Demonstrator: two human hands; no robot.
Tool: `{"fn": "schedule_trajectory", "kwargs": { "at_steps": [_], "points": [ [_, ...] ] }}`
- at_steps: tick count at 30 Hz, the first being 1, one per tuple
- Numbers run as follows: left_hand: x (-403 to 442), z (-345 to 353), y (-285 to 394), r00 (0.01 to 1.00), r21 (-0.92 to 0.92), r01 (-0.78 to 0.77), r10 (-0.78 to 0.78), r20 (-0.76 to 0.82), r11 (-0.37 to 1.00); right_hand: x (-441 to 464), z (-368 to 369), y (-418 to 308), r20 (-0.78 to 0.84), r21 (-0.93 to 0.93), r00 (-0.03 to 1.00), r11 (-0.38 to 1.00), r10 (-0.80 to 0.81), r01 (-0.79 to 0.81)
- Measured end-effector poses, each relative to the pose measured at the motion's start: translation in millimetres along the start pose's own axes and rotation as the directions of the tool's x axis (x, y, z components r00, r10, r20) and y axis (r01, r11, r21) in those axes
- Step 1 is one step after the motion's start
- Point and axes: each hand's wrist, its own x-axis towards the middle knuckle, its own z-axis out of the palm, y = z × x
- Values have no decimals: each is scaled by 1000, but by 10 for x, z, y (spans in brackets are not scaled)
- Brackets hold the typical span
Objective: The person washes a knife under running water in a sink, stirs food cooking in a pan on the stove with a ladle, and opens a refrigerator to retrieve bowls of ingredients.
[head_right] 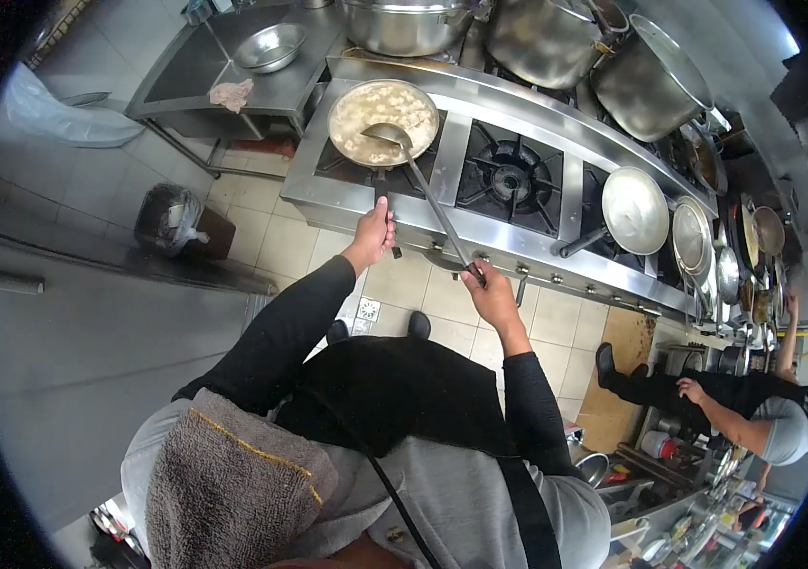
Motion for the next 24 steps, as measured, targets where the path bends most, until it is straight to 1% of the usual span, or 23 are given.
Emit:
{"fn": "schedule_trajectory", "kwargs": {
  "at_steps": [3, 4, 7, 8, 14, 17, 20, 22, 23, 24],
  "points": [
    [21, 30, -19, 1000, 31, -26, 26, -8, 999, 144, 72, -21, -9, 47, 1000, 999, 16, -16],
    [25, 40, -23, 1000, -4, -21, 21, -15, 1000, 207, 82, -60, -17, 50, 1000, 999, -16, 17],
    [-10, 80, -35, 996, 83, -67, 72, -50, 994, 346, 98, -308, -65, 72, 998, 997, 17, -13],
    [-16, 84, -38, 996, 77, -68, 72, -53, 995, 426, 126, -259, -68, 27, 997, 999, 36, -34],
    [-37, 164, -26, 995, 46, -59, 63, -75, 997, 473, 163, -465, -34, -33, 998, 998, 58, -59],
    [1, 151, -64, 995, 38, -69, 71, -66, 997, 510, 272, -435, -159, -64, 987, 998, -37, 27],
    [30, 88, -95, 997, 58, -62, 64, -32, 996, 739, 359, -445, -175, -137, 974, 983, -143, 119],
    [-28, 46, -49, 997, 96, -79, 77, 17, 992, 927, 455, -457, -205, -198, 964, 971, -172, 131],
    [-96, -19, -37, 993, 148, -120, 117, 27, 982, 1011, 520, -475, -214, -226, 958, 964, -190, 141],
    [-207, -93, -35, 987, 200, -159, 155, 37, 967, 1069, 562, -513, -212, -212, 964, 971, -160, 114]
  ]
}}
